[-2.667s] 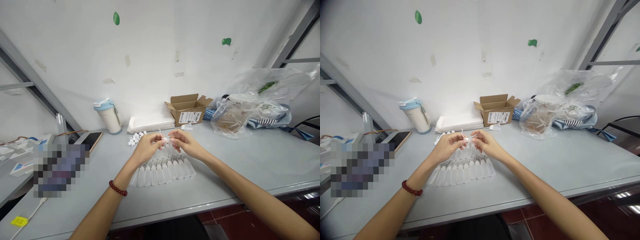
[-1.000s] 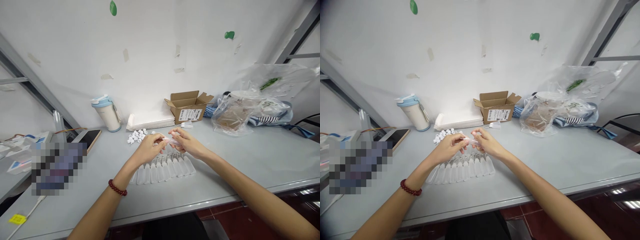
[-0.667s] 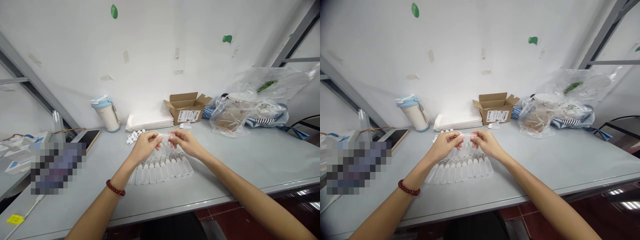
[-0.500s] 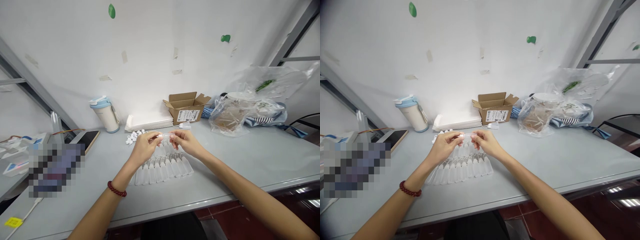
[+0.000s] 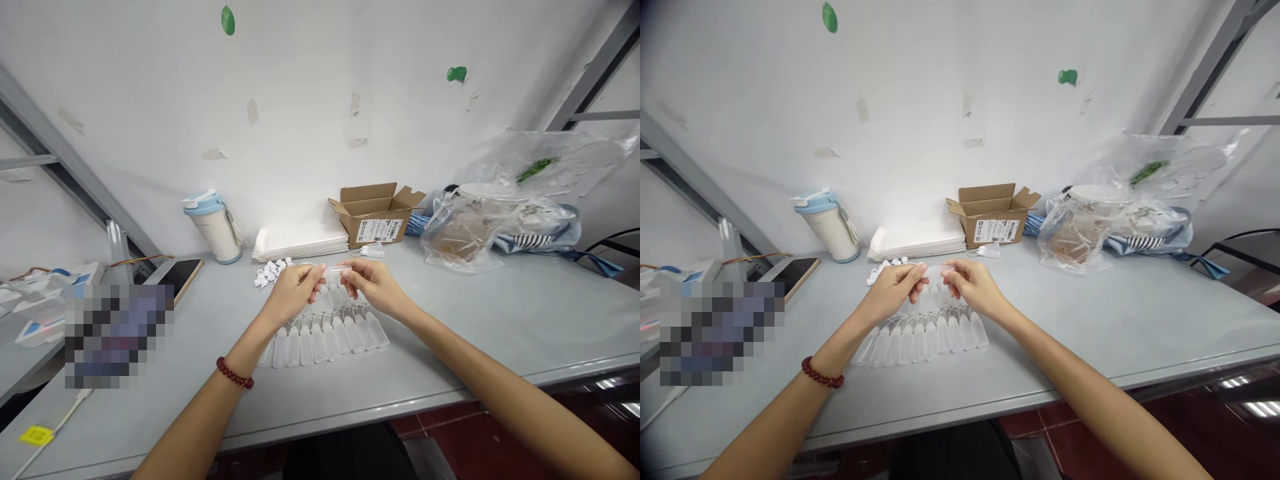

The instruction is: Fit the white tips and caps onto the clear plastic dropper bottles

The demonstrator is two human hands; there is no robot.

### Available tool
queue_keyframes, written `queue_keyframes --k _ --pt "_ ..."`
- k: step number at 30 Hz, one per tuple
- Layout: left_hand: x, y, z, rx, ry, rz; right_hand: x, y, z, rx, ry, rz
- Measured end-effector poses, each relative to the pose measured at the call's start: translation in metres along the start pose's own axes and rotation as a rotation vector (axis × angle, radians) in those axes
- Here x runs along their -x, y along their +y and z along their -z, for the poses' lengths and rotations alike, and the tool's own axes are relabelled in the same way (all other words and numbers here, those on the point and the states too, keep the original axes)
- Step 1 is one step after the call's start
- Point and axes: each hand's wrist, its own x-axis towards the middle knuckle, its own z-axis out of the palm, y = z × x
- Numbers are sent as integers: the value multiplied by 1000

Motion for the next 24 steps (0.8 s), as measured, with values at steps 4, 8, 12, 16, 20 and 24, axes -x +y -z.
queue_keyframes --k 4,8,12,16,20,24 --pt "1 2 3 -3 38 -126 -1 -3 3 -4 -28 -5" --pt "0 3 4 32 40 -90 0 -5 4 -3 -18 -5" --pt "1 3 3 10 -34 -24 1 -4 3 6 -10 22" --pt "3 0 -1 -139 60 -183 -1 -1 2 -31 -23 -40" --pt "4 -1 -2 -215 98 -278 -3 2 3 -185 -25 -133" --pt "4 1 0 -188 56 -188 -2 -2 5 -100 -48 -100"
